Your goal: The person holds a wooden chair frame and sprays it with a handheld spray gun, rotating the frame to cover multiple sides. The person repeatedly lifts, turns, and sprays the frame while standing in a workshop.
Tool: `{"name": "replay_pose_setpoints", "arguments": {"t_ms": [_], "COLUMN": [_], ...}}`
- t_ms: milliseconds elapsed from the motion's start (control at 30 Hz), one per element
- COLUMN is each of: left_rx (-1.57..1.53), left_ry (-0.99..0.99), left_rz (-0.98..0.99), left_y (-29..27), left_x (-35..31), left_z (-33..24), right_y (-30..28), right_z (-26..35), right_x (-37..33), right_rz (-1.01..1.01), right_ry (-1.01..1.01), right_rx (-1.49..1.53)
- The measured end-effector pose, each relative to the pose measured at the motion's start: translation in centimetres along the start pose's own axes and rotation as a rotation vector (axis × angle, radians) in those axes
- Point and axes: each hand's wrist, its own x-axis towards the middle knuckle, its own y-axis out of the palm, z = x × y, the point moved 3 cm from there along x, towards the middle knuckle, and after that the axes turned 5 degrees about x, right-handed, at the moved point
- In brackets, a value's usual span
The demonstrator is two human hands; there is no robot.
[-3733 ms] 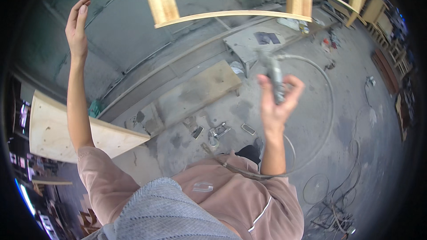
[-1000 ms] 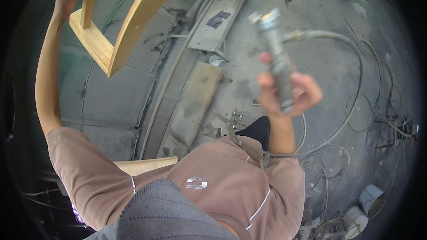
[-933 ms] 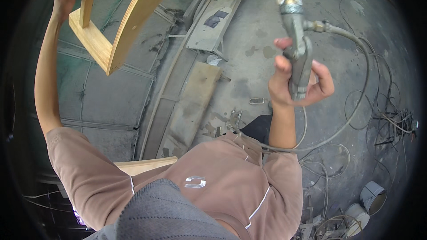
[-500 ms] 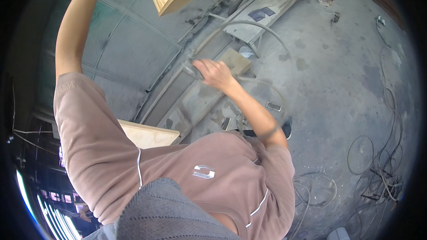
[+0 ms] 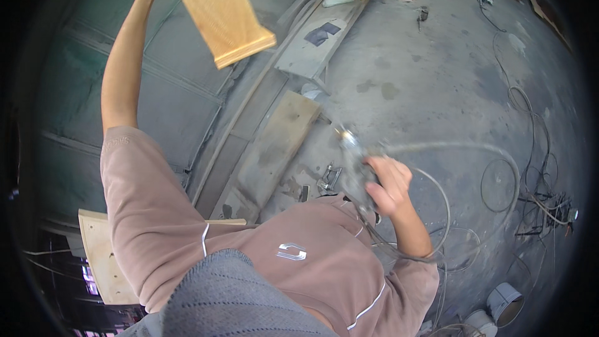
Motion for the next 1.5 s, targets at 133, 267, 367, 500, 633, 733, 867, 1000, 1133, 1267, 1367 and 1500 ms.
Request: {"name": "replay_pose_setpoints", "arguments": {"t_ms": [133,267,367,500,633,733,867,1000,1133,1267,1367,1500], "left_rx": [0.001,-0.014,0.011,0.122,-0.188,-0.144,-0.266,-0.183,0.111,0.62,0.867,1.374], "left_ry": [-0.131,-0.264,-0.201,-0.367,-0.966,-1.457,-1.643,-1.395,-1.066,-0.675,-0.285,0.145], "left_rz": [-0.217,-0.469,-0.495,-0.482,-0.68,-0.807,-1.298,-1.256,-1.204,-0.899,-0.577,-0.371], "left_y": [-2.0,-5.8,-10.4,-12.7,-2.8,11.6,27.0,26.0,15.6,6.7,2.7,-2.9], "left_x": [-0.6,-4.6,-10.6,-28.3,-57.7,-76.2,-83.1,-76.1,-65.1,-49.7,-37.3,-22.7], "left_z": [3.8,4.9,4.5,5.4,5.7,1.2,-6.4,-6.0,-4.0,-6.6,-9.4,-11.2], "right_y": [1.6,5.1,7.9,13.9,20.1,24.3,28.5,31.0,32.5,35.1,37.1,35.8], "right_z": [-0.9,-5.3,-8.9,-14.8,-19.5,-20.5,-19.9,-20.5,-21.5,-17.8,-12.9,-10.8], "right_x": [-1.8,-4.2,-5.8,-6.8,-7.2,-6.7,-4.8,-0.7,4.8,10.2,12.7,12.2], "right_rz": [-0.294,-0.27,-0.183,-0.234,-0.321,-0.181,0.119,0.143,-0.171,-0.145,0.122,0.133], "right_ry": [0.275,0.664,0.968,1.247,1.422,1.449,1.371,1.102,0.941,0.766,0.597,0.567], "right_rx": [0.185,0.469,0.766,1.103,1.242,1.111,0.94,0.974,0.78,0.688,0.74,0.767]}}
